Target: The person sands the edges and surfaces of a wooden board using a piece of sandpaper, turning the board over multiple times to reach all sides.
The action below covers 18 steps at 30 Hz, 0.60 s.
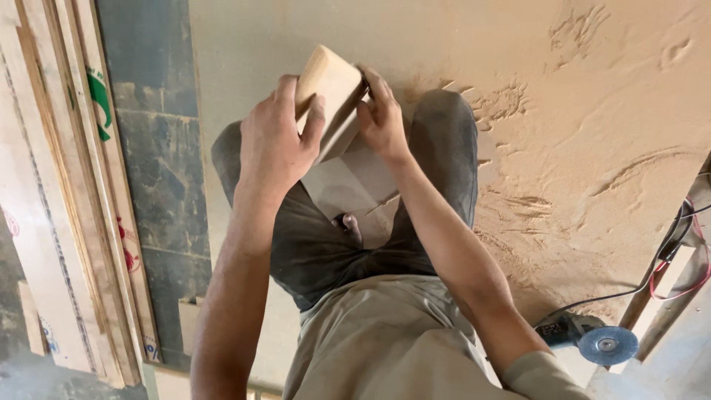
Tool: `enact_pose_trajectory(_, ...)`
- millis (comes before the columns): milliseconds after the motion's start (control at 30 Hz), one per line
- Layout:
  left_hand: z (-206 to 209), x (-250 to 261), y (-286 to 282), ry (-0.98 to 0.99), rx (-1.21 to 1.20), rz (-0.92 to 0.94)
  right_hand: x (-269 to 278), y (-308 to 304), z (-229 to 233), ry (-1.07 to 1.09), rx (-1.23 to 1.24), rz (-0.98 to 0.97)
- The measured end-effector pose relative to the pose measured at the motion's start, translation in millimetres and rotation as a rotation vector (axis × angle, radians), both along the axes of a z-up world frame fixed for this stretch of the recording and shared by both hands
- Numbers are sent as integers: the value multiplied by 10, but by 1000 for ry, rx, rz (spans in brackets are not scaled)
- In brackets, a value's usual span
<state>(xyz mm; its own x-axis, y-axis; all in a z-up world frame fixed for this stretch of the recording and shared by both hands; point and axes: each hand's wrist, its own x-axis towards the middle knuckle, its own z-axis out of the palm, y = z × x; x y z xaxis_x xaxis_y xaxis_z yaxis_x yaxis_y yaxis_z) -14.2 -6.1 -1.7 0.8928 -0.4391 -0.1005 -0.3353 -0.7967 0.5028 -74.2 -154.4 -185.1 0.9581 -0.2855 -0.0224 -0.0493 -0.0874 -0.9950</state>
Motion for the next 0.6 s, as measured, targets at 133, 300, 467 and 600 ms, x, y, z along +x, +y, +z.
enact_pose_trajectory(133,30,-21,119,-21,84,-22,35,-30,124,-41,-211,-19)
enact_pose_trajectory(300,388,-269,586,-91,-284,-44,-58,-203,395,-308,-164,143)
enact_pose_trajectory(467,921,-471,924,-135,-371,-26,-68,-485,1005,-350,-60,292)
enact_pose_trajectory(600,1181,-547,1197,-253,-405,-25,-137,-491,1646,-286,-57,300)
